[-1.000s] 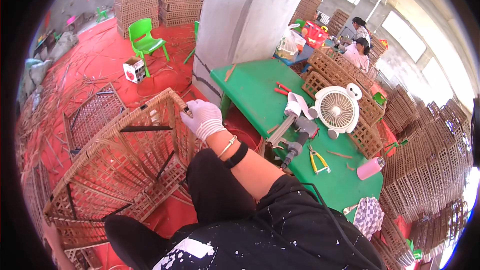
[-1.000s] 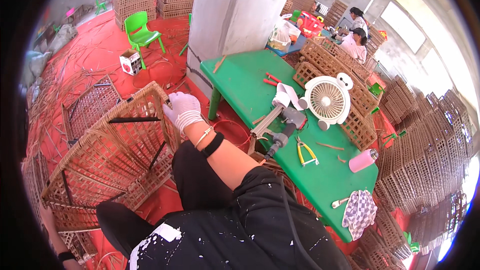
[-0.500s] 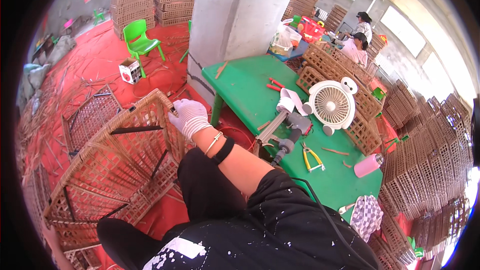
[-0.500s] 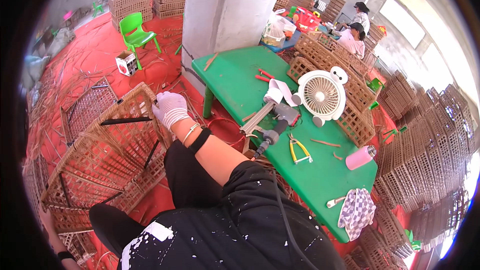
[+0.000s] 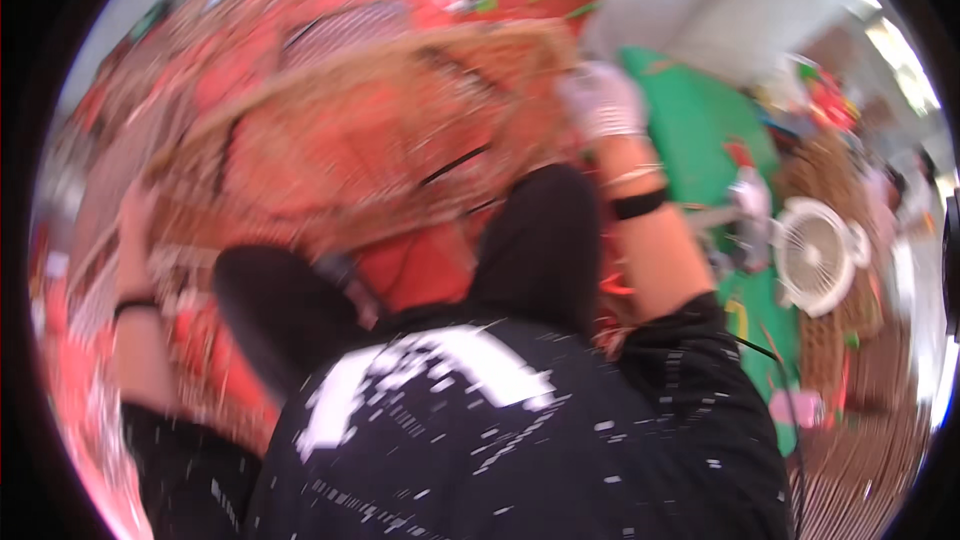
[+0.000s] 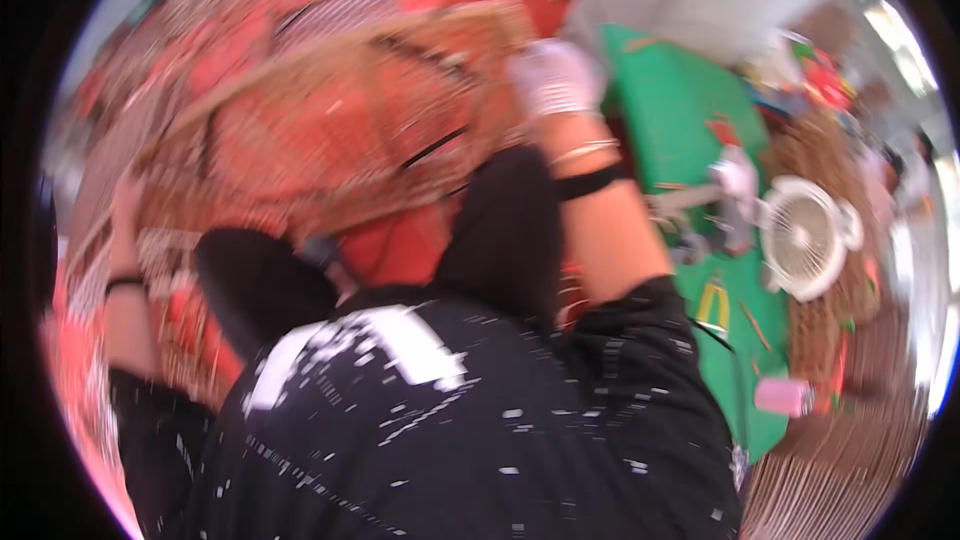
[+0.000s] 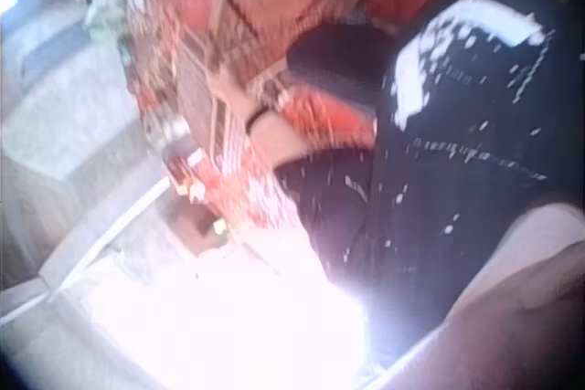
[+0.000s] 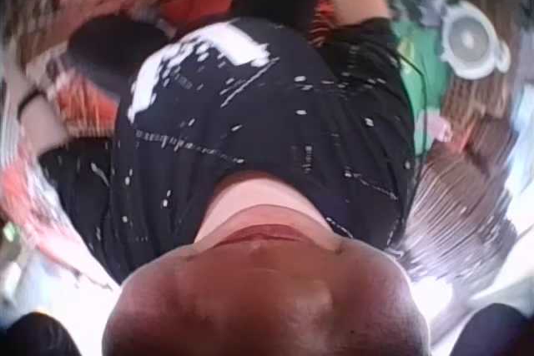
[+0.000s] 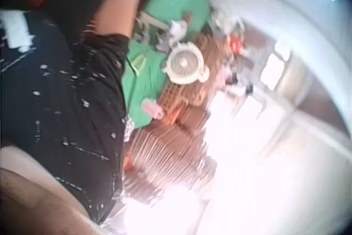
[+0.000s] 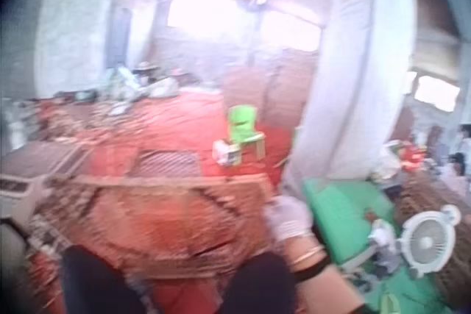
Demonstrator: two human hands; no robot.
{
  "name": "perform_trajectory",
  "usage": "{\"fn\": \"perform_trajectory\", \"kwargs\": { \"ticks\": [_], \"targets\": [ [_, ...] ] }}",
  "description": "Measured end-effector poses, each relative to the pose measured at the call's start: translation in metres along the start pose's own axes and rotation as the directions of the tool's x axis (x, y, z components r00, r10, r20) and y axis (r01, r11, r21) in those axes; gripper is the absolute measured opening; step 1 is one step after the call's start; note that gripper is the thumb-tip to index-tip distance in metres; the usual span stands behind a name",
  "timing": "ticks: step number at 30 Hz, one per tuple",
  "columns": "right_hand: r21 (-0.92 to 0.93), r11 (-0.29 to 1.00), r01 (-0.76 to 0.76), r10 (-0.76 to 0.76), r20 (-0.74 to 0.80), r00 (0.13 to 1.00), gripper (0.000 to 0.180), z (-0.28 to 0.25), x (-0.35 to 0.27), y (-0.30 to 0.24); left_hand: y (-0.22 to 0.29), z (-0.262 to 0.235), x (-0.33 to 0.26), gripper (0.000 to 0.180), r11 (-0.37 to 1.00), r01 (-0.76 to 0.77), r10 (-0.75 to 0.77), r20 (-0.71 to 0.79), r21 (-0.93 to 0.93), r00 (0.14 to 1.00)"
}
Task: The recorder weaves and secures bamboo or wicker strips onto a chair frame using a pneumatic stapler and hand tools.
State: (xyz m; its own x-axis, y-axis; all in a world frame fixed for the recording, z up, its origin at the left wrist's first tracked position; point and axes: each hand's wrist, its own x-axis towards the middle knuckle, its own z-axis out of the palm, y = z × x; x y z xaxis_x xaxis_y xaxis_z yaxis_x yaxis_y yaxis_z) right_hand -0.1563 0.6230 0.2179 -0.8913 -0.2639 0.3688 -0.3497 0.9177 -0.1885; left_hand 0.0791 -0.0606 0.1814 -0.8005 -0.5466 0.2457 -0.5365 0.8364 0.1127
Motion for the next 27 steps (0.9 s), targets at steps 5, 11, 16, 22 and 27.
{"fn": "perform_trajectory", "kwargs": {
  "ticks": [5, 11, 16, 22, 27],
  "targets": [
    [-0.089, 0.991, -0.102, 0.102, 0.006, 0.995, 0.039, -0.002, 0.001, 0.001, 0.045, -0.015, -0.024, 0.041, 0.987, 0.041, -0.053, -0.071, -0.156, 0.996],
    [-0.116, 0.985, -0.129, 0.131, 0.014, 0.991, 0.039, 0.002, 0.001, -0.007, 0.044, -0.022, -0.031, 0.039, 0.990, 0.050, -0.061, -0.076, -0.132, 0.995],
    [-0.062, 0.995, -0.075, 0.072, -0.057, 0.996, 0.036, -0.006, -0.015, -0.011, 0.045, -0.030, -0.041, 0.038, 0.978, 0.059, -0.072, -0.058, -0.200, 0.996],
    [-0.020, 0.996, -0.087, 0.085, -0.065, 0.994, 0.036, -0.013, -0.044, -0.009, 0.045, -0.031, -0.045, 0.037, 0.977, 0.041, -0.056, -0.067, -0.209, 0.996],
    [0.092, 0.995, -0.047, 0.059, -0.138, 0.989, 0.036, -0.010, -0.055, -0.009, 0.031, -0.023, -0.054, 0.039, 0.983, -0.033, -0.006, -0.204, -0.183, 0.979]
  ]
}}
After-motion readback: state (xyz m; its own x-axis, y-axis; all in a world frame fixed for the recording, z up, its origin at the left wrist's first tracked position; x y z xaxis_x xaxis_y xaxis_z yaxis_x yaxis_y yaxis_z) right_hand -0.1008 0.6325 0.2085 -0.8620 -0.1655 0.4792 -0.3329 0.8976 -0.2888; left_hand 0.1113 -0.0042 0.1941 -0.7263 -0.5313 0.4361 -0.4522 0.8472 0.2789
